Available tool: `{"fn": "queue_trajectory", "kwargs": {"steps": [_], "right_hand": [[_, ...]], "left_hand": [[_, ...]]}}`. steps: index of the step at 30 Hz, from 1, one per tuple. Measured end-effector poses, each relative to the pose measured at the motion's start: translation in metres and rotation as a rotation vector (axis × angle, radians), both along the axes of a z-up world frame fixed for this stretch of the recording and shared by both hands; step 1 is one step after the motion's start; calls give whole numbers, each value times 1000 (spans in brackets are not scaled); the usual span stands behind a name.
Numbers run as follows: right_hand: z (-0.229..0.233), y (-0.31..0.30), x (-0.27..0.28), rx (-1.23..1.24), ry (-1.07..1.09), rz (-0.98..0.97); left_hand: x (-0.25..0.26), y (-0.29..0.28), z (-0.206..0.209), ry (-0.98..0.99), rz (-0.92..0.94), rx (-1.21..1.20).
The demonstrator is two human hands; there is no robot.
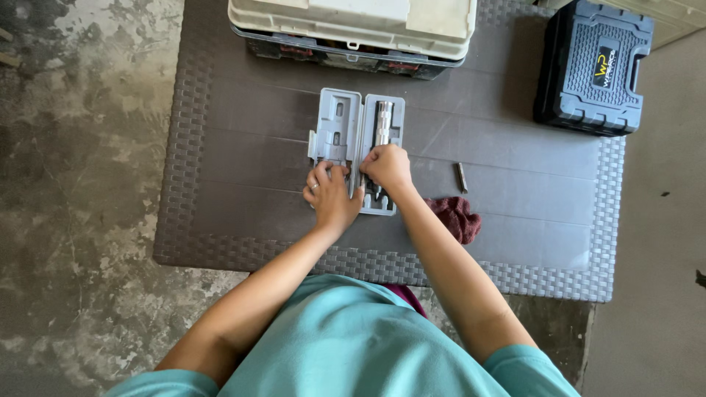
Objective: The person wipes metal drill bits, a socket, and a plastic case with a cloth, places the socket and bits into the case, and closes it. They then open a larger toolbox, wipe a multimeter and a tape measure with the cloth, and set them on the mat beside the toolbox.
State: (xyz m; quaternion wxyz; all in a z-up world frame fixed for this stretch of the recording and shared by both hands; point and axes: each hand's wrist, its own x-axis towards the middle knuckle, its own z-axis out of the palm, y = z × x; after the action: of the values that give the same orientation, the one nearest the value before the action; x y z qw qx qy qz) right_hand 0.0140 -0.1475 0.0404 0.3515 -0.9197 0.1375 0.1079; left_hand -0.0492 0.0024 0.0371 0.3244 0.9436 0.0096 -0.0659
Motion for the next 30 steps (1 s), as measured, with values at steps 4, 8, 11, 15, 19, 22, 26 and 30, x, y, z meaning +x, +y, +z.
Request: {"fn": "queue_trajectory", "kwargs": {"steps": [4,8,11,15,19,22,26,30], "right_hand": [[-5,4,-2,-39,-23,-7],[-12,-4,-12,-36,-112,21],[-16,-11,-22,44,-138,5],[-18,-17,-33,3,-233,-60],[-19,-16,-30,-20,-116,-139],[-19,-17,-22,-112,-64,-94],[-16,-15,-3,-203,115,-77],[-11,-10,3,-258,250,-62]], "left_hand": [[3,2,-4,30,3,-26],[6,1,-3,36,4,-34],[12,-3,1,59,43,-14],[24,-9,6,23,93,10],[42,-12,10,159,130,34],[51,-15,11,191,137,109],[59,-21,12,238,142,186],[62,-27,11,329,144,228]]}}
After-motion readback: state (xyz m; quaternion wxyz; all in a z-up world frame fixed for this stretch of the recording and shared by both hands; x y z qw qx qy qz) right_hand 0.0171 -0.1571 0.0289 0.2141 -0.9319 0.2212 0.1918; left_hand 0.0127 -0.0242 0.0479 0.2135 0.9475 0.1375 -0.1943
